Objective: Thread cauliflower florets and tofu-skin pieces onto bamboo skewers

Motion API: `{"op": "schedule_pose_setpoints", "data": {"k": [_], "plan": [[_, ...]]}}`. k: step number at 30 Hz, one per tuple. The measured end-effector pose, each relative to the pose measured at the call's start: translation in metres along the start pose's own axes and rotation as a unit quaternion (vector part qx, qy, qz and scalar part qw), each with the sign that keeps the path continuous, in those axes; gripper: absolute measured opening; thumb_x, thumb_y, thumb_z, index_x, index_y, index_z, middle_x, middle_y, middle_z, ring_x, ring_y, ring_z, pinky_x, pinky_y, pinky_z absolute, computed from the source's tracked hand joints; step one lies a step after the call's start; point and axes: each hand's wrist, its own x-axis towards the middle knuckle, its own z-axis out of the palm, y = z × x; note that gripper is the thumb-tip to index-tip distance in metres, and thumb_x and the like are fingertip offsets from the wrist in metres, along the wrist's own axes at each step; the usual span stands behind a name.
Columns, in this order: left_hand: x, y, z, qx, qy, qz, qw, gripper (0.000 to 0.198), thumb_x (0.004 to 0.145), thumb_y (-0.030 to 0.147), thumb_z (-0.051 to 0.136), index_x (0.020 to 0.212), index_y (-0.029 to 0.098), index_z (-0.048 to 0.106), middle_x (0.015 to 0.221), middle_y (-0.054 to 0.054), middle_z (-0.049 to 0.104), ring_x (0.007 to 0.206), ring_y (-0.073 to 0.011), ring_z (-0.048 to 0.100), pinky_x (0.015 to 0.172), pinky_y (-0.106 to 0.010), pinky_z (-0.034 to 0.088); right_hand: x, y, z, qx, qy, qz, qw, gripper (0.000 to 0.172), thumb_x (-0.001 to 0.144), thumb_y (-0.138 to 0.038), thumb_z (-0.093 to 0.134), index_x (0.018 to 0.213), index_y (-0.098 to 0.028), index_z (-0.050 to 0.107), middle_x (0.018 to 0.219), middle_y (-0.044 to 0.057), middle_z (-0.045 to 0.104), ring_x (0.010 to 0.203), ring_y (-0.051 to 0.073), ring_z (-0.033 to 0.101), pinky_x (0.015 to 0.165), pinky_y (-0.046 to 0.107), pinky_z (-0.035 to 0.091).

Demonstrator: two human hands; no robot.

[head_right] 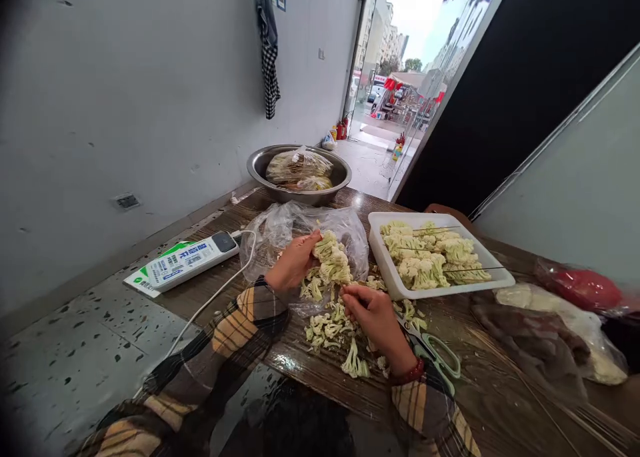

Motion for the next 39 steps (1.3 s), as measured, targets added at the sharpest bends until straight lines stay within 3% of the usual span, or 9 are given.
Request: {"op": "schedule_pose_setpoints", "data": {"k": [5, 9, 16, 21, 34, 37, 39], "plan": [[-0.003, 0.009, -0.002, -0.093, -0.015, 0.015, 0.995, 0.034, 0.085, 0.048, 0.055, 0.081, 0.015, 0.062, 0.071, -0.003, 0.063, 0.059, -0.013, 0.06, 0.056, -0.026, 0.052, -0.005, -0.003, 0.01, 0.174, 0.027, 0.014, 0.984, 0.027, 0.083, -0.043, 0.064, 0.086, -0.016, 0.069, 0.056, -0.003, 0.052, 0.051, 0.006, 0.04, 0.048, 0.019, 0.031], [-0.004, 0.013, -0.007, -0.091, -0.011, 0.023, 0.995, 0.039, 0.086, 0.051, 0.052, 0.083, 0.013, 0.062, 0.077, -0.006, 0.067, 0.062, -0.0159, 0.065, 0.057, -0.028, 0.052, -0.012, -0.004, 0.016, 0.296, 0.036, 0.046, 0.953, 0.025, 0.079, -0.039, 0.07, 0.085, -0.015, 0.069, 0.054, -0.004, 0.048, 0.048, 0.004, 0.034, 0.044, 0.016, 0.026], [-0.003, 0.012, -0.008, -0.075, -0.018, 0.019, 0.997, 0.045, 0.089, 0.052, 0.046, 0.086, 0.011, 0.065, 0.08, -0.009, 0.069, 0.061, -0.0144, 0.064, 0.058, -0.026, 0.051, -0.023, -0.016, 0.017, 0.414, 0.037, 0.098, 0.904, 0.025, 0.07, -0.033, 0.079, 0.081, -0.013, 0.069, 0.05, -0.007, 0.04, 0.044, 0.001, 0.026, 0.039, 0.011, 0.024], [-0.004, 0.014, -0.008, -0.072, -0.017, 0.023, 0.997, 0.046, 0.09, 0.051, 0.044, 0.086, 0.011, 0.066, 0.08, -0.01, 0.069, 0.061, -0.0138, 0.063, 0.058, -0.026, 0.05, -0.028, -0.021, 0.018, 0.467, 0.01, 0.086, 0.88, 0.018, 0.075, -0.029, 0.076, 0.079, -0.014, 0.067, 0.049, -0.009, 0.033, 0.043, 0.001, 0.019, 0.038, 0.011, 0.022], [-0.004, 0.014, -0.011, -0.067, -0.014, 0.018, 0.997, 0.043, 0.087, 0.051, 0.05, 0.085, 0.011, 0.066, 0.079, -0.01, 0.069, 0.06, -0.0132, 0.062, 0.057, -0.025, 0.048, -0.043, -0.031, 0.006, 0.456, 0.009, 0.052, 0.889, 0.014, 0.083, -0.028, 0.068, 0.083, -0.014, 0.066, 0.051, -0.009, 0.032, 0.044, 0.003, 0.017, 0.04, 0.013, 0.024], [-0.004, 0.016, -0.011, -0.067, -0.012, 0.022, 0.997, 0.041, 0.086, 0.049, 0.051, 0.085, 0.011, 0.066, 0.078, -0.01, 0.069, 0.059, -0.0132, 0.061, 0.057, -0.025, 0.048, -0.043, -0.032, 0.004, 0.412, 0.037, 0.045, 0.909, 0.019, 0.08, -0.033, 0.071, 0.081, -0.015, 0.066, 0.049, -0.009, 0.034, 0.043, 0.002, 0.02, 0.04, 0.014, 0.022], [-0.004, 0.017, -0.01, -0.065, -0.008, 0.022, 0.998, 0.041, 0.086, 0.049, 0.052, 0.085, 0.01, 0.065, 0.077, -0.01, 0.069, 0.059, -0.0132, 0.061, 0.056, -0.025, 0.048, -0.042, -0.034, 0.001, 0.339, 0.088, 0.041, 0.936, 0.024, 0.076, -0.036, 0.074, 0.082, -0.015, 0.067, 0.049, -0.007, 0.04, 0.043, 0.003, 0.026, 0.039, 0.015, 0.022]]}}
